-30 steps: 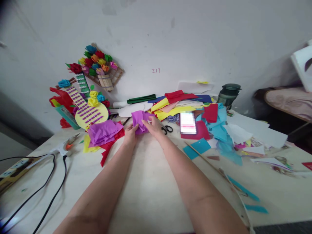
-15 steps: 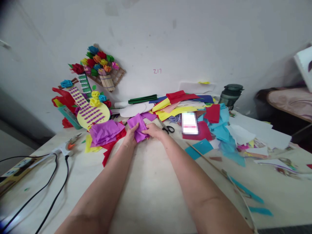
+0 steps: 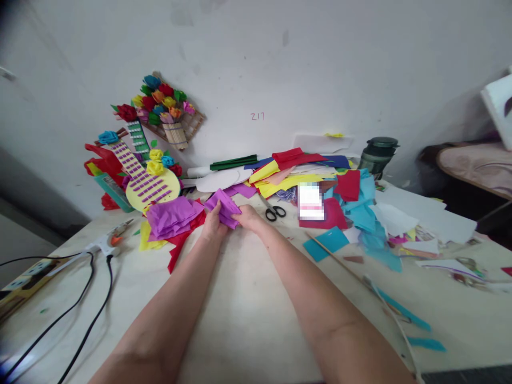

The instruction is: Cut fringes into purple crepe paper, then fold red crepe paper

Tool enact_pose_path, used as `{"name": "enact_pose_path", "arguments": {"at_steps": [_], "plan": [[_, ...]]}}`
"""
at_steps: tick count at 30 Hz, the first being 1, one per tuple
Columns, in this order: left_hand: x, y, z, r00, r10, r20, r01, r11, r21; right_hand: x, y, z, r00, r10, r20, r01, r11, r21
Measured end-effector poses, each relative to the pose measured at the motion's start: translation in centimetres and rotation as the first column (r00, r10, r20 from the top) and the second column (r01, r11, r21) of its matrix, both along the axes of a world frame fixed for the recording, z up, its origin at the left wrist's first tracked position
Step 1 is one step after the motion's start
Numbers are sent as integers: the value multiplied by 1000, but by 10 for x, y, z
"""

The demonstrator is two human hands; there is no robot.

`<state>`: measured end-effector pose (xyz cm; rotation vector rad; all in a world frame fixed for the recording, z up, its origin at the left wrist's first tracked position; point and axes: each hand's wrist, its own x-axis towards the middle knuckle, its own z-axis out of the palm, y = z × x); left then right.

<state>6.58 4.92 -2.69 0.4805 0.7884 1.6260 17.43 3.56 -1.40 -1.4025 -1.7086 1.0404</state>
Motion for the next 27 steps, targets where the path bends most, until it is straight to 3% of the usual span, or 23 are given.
{"name": "enact_pose_path", "arguments": {"at_steps": [3, 6, 9, 14, 19, 24, 27], "plan": [[1, 0, 5, 999, 34, 32, -30, 994, -103, 0, 1, -2, 983, 36, 182, -58, 991, 119], [2, -1, 11, 994, 76, 78, -62, 984, -170, -2, -1, -1, 934, -6, 356, -86, 966, 244], [-1, -1, 17, 988, 135, 78, -116, 969, -217, -3, -4, 1, 920, -48, 390, -66, 959, 276], [-5, -4, 23, 990, 122, 64, -115, 988, -105, -4, -2, -3, 999, -18, 51, 3, 959, 284], [-7, -5, 25, 995, 65, 72, -66, 998, 7, -5, -4, -3, 988, 58, -147, -11, 954, 301], [-11, -3, 25, 949, -32, 315, 40, 999, -21, 2, -8, 7, 935, 224, -274, -189, 971, 146], [-11, -5, 26, 939, -69, 336, 58, 997, 44, 5, -5, 10, 923, 104, -371, -105, 994, 17]]}}
